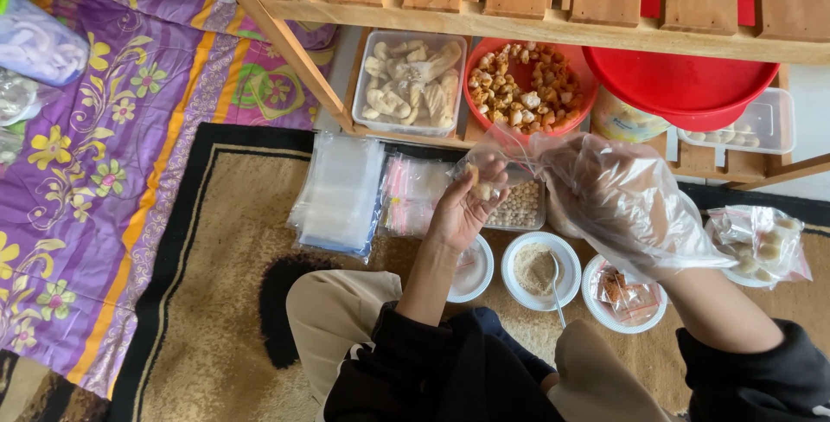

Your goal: Manually packaging small snack items into plastic bags from various containers while sitting on the floor.

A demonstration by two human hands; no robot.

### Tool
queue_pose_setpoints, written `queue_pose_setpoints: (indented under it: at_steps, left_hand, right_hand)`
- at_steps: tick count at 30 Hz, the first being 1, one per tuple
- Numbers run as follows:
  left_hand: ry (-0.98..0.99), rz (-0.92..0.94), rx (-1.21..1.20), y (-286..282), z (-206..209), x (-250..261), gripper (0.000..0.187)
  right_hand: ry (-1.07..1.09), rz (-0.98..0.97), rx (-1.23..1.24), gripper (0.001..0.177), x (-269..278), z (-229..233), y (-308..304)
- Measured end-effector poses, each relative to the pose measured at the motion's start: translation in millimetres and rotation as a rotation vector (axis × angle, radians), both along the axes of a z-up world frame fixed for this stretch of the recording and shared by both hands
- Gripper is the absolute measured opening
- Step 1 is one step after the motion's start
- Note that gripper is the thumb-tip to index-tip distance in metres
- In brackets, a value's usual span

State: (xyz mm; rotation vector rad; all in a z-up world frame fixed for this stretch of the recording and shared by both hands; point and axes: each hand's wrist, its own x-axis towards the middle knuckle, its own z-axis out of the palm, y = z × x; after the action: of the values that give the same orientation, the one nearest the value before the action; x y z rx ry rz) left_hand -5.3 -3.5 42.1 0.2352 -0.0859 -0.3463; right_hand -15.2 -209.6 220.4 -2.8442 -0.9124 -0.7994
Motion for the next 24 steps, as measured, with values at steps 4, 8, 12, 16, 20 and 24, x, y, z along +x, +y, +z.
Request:
queue_pose_setpoints:
  at_steps: [4, 8, 12, 16, 20, 24]
  left_hand:
    - [0.098, 0.049, 0.019, 1, -9, 2, 0.036]
    - [0.098, 0.103, 0.154, 0, -52, 11, 0.034]
    - [0.092, 0.176, 0.277, 3, -59, 12, 0.042]
    - [0.070, 0.210, 0.359, 8, -62, 17, 0.045]
    - [0.163, 0.239, 0.410, 19, -54, 21, 0.050]
    - [0.314, 0.340, 0.341, 48, -95, 44, 0.048]
  right_hand:
    - [0.009, 0.002, 0.072, 0.008, -4, 25, 5]
    - [0.086, 0.054, 0.091, 0.019, 8, 13, 8]
    - [0.174, 0.056, 0.143, 0.027, 11, 15, 12]
    - [0.254, 0.000, 0.189, 0.015, 13, 18, 15]
    - [0.209, 0.021, 0.228, 0.019, 40, -41, -5]
    - [0.170, -0.163, 0.257, 0.015, 58, -37, -17]
